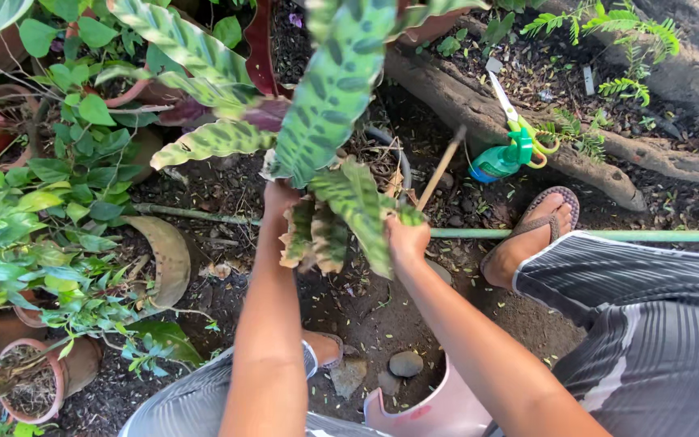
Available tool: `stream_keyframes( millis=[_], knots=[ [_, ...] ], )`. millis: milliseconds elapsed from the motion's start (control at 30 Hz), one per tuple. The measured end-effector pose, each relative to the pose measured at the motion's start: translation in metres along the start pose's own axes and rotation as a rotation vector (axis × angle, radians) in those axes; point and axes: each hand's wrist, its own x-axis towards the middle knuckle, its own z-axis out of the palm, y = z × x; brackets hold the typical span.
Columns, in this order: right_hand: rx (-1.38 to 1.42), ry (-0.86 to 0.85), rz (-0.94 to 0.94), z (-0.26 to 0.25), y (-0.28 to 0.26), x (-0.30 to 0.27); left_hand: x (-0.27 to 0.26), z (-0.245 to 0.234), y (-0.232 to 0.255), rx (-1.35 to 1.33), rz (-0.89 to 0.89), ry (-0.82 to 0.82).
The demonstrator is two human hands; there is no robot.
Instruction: The person sits on a small stool in a garden and uses a small hand hoe to loosen the soil around a potted plant. They then use a pair of scissors to trim a leaf on the plant.
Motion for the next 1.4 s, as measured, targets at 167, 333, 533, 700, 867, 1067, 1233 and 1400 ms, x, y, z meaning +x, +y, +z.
stream_keyframes(
  millis=[167, 333, 533, 700, 867, 1067, 1233, 1400],
  knots=[
    [-0.265, 0.21, -0.67, -0.041, -0.021, 0.023, -0.135, 0.03, 0.045, -0.05, -0.447, 0.687],
    [-0.563, 0.167, -0.599, -0.03, -0.094, 0.103, -0.235, 0.144, 0.066, -0.674, -0.481, 0.591],
    [-0.354, -0.353, -0.414, 0.026, -0.13, 0.127, -0.217, 0.188, 0.045, -0.673, -0.515, 0.354],
    [-0.354, -0.2, -0.369, 0.033, -0.121, 0.115, -0.196, 0.202, 0.016, -0.803, -0.235, 0.5],
    [-0.148, -0.115, -0.173, 0.021, -0.109, 0.1, -0.204, 0.176, 0.038, -0.457, -0.358, 0.428],
    [0.018, 0.044, -0.097, 0.002, -0.064, 0.07, -0.146, 0.095, 0.008, -1.188, -0.349, 0.435],
    [0.122, -0.014, -0.044, -0.006, -0.052, 0.052, -0.123, 0.063, -0.017, -0.673, -0.397, 0.315],
    [0.023, -0.017, 0.0, -0.023, -0.068, 0.03, -0.188, 0.094, 0.053, 0.085, -0.201, 0.521]
  ],
)
